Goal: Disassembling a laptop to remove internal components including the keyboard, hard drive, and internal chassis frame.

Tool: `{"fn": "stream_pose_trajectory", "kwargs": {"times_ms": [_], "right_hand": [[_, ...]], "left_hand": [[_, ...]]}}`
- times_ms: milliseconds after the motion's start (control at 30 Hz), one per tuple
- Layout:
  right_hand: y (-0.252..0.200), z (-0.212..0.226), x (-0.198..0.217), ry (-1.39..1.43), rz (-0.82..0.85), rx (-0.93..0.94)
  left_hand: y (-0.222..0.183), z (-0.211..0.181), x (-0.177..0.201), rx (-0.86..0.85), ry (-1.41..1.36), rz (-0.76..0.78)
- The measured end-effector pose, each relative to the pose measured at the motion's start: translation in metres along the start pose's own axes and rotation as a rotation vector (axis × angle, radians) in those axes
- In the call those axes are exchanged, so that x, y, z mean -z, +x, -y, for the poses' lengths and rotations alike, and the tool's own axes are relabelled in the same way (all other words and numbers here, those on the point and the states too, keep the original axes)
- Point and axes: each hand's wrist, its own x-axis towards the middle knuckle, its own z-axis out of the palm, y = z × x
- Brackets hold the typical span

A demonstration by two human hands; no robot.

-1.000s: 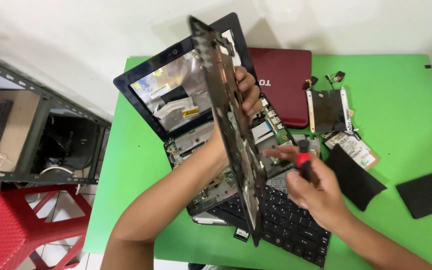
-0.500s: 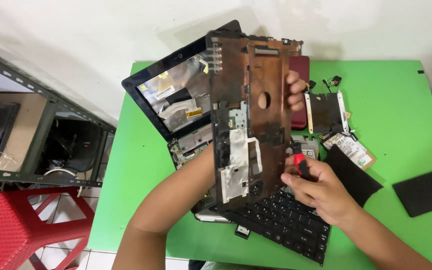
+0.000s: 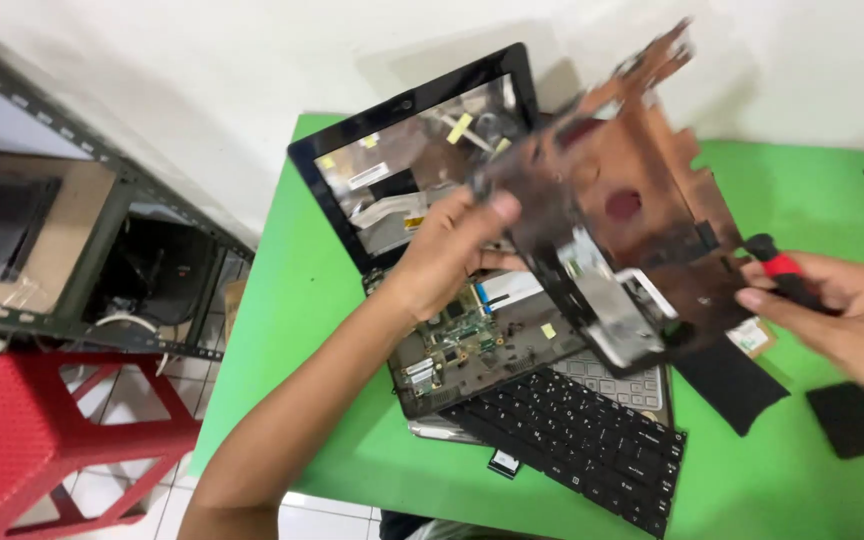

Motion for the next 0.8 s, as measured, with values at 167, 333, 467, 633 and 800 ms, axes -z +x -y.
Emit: {"fn": "stream_pose_trajectory", "kwargs": {"times_ms": [167, 333, 467, 633, 800], "right_hand": [[0.026, 0.036, 0.023, -0.498, 0.078, -0.065], [0.036, 0.064, 0.011, -0.713, 0.163, -0.042], [0.043, 0.06, -0.01, -0.738, 0.169, 0.294], [0.047, 0.06, -0.035, -0.663, 0.18, 0.447], [0.051, 0.059, -0.043, -0.583, 0.246, 0.427]], "left_hand": [[-0.019, 0.012, 0.018, -0.075, 0.302, 0.038], [-0.035, -0.003, 0.028, -0.015, 0.362, 0.291], [-0.046, -0.011, 0.034, 0.132, 0.715, 0.288], [-0.04, -0.001, 0.031, -0.053, 0.549, 0.237], [-0.04, 0.026, 0.038, -0.026, 0.378, -0.045]]}}
